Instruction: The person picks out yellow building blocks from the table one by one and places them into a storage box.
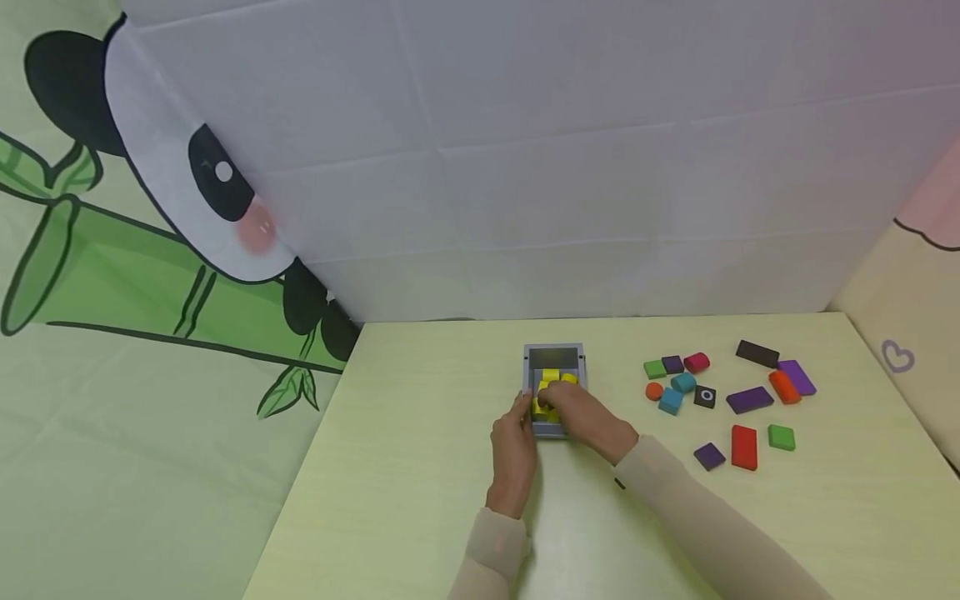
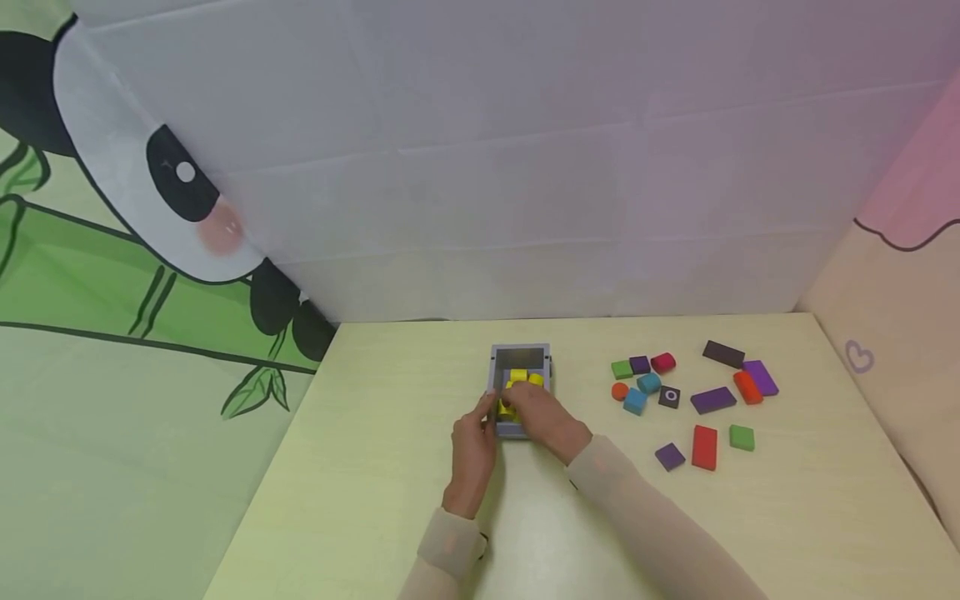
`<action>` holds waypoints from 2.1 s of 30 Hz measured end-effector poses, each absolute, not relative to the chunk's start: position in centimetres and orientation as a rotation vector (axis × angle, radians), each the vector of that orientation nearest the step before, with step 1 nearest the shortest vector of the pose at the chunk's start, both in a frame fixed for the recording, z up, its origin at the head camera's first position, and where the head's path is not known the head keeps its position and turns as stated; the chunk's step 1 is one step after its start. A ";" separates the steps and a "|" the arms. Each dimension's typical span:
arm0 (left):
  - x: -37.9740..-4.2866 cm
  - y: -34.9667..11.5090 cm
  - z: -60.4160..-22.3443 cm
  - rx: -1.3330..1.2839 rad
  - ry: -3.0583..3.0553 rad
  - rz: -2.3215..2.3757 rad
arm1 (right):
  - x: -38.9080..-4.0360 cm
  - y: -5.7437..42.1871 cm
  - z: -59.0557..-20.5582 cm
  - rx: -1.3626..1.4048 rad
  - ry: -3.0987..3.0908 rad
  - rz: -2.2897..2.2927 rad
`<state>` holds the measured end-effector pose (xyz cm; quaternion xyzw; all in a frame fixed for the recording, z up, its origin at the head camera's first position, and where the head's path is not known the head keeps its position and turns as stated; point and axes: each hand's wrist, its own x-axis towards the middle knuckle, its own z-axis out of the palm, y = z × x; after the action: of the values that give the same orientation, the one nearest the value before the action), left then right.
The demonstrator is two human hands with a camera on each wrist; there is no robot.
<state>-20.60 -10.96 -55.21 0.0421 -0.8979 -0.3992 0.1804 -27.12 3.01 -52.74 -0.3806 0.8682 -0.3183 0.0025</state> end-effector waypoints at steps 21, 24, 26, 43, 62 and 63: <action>-20.6 -11.0 -55.1 0.166 -2.582 -1.172 | -27.3 4.6 -50.9 -0.947 2.719 -1.121; -20.6 -11.0 -55.0 0.161 -2.579 -1.178 | -27.4 4.9 -50.6 -0.923 2.722 -1.145; -20.6 -11.0 -54.9 0.158 -2.576 -1.182 | -27.5 5.2 -50.5 -0.906 2.730 -1.153; -20.6 -10.9 -54.8 0.155 -2.582 -1.186 | -27.8 8.3 -50.2 -0.849 2.866 -1.242; -20.5 -10.7 -55.2 0.154 -2.572 -1.184 | -26.2 12.4 -51.2 -0.640 2.870 -1.300; -20.5 -10.7 -55.2 0.153 -2.572 -1.183 | -26.2 12.6 -51.3 -0.636 2.871 -1.303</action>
<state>-20.51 -10.69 -55.22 0.0535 -0.8966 -0.4124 0.1524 -26.17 12.60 -51.29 -0.1976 0.8920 -0.4048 -0.0373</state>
